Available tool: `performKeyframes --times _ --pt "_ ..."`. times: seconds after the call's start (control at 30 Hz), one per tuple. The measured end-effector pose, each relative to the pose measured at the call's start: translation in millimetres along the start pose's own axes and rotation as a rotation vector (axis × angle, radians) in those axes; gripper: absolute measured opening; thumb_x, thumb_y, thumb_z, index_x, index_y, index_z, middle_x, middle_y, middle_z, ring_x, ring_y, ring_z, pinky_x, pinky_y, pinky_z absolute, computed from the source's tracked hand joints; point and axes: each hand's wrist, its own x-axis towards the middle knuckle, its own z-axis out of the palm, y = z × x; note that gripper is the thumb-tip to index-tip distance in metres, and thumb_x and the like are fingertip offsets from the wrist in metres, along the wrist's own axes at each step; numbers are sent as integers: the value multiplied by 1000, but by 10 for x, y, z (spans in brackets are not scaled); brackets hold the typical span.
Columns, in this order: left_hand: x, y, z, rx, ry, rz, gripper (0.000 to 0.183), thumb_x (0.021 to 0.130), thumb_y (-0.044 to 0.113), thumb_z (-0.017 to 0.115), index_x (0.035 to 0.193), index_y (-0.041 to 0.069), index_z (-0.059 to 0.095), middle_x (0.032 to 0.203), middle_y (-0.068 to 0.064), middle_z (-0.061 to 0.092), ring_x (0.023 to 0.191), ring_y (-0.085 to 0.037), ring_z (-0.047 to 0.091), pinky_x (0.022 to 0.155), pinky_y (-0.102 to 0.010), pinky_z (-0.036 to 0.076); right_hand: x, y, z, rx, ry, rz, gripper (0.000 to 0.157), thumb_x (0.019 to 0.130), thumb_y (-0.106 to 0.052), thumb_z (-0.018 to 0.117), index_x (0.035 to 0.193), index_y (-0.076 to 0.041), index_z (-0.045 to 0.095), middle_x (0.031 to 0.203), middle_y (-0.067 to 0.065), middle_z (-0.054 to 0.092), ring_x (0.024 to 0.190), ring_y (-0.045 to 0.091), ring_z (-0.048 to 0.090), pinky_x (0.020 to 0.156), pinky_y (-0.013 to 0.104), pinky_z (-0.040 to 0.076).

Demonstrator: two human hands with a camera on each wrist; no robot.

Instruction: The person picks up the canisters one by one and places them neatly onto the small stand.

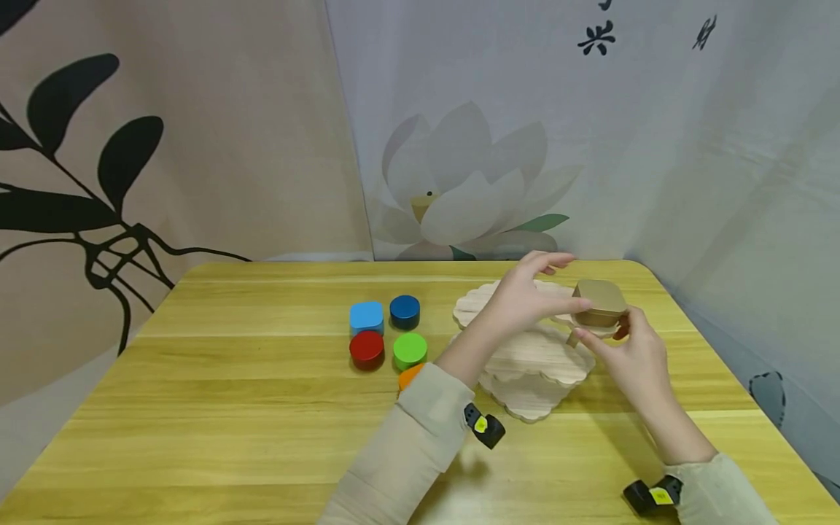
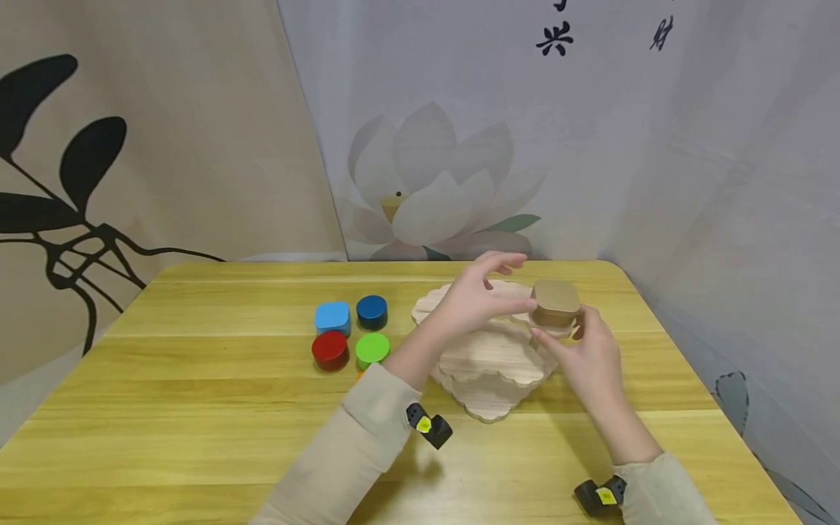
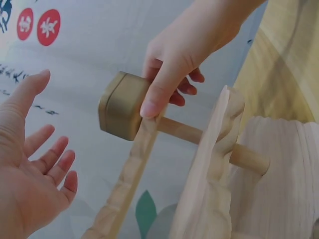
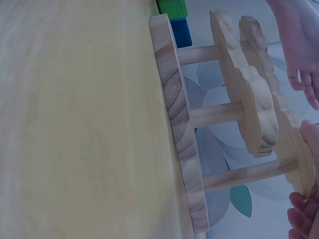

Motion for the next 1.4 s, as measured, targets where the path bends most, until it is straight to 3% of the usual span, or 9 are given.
performKeyframes --times 0.37,0.63,0.83,1.03,1.2,1.4 --pt "-199 13 -230 -4 17 114 63 77 35 81 134 24 55 126 17 50 116 -5 45 93 -35 41 8 11 11 27 15 21 65 79 -35 80 116 6 47 87 14 49 79 23 45 62 32 33" --pt "-369 32 -448 35 60 205 61 77 26 82 132 17 57 122 11 54 112 -7 46 88 -44 42 5 -16 6 27 18 30 65 77 -34 81 116 6 47 87 13 48 79 23 44 63 33 32" --pt "-481 28 -608 52 59 187 60 77 24 82 132 15 57 125 5 54 113 -14 47 88 -45 42 0 -46 -15 19 9 39 66 77 -35 81 117 5 47 88 13 48 79 23 44 62 34 32" --pt "-619 -6 -789 64 85 136 58 77 26 82 129 19 59 121 13 53 109 -6 47 87 -44 41 3 -45 -16 25 -8 55 65 79 -37 79 116 4 47 88 13 47 80 23 43 62 35 32" --pt "-729 -100 -955 96 109 130 56 78 26 82 129 21 59 123 13 53 109 -6 47 86 -37 39 -5 -41 -13 27 -7 61 64 79 -39 79 115 4 47 88 13 47 79 22 43 61 33 32" --pt "-856 -234 -1148 119 131 137 58 78 24 81 131 21 58 124 11 53 109 -9 46 83 -39 39 -7 -53 -11 22 -7 60 64 79 -39 79 114 4 47 87 13 47 77 22 42 60 32 32"
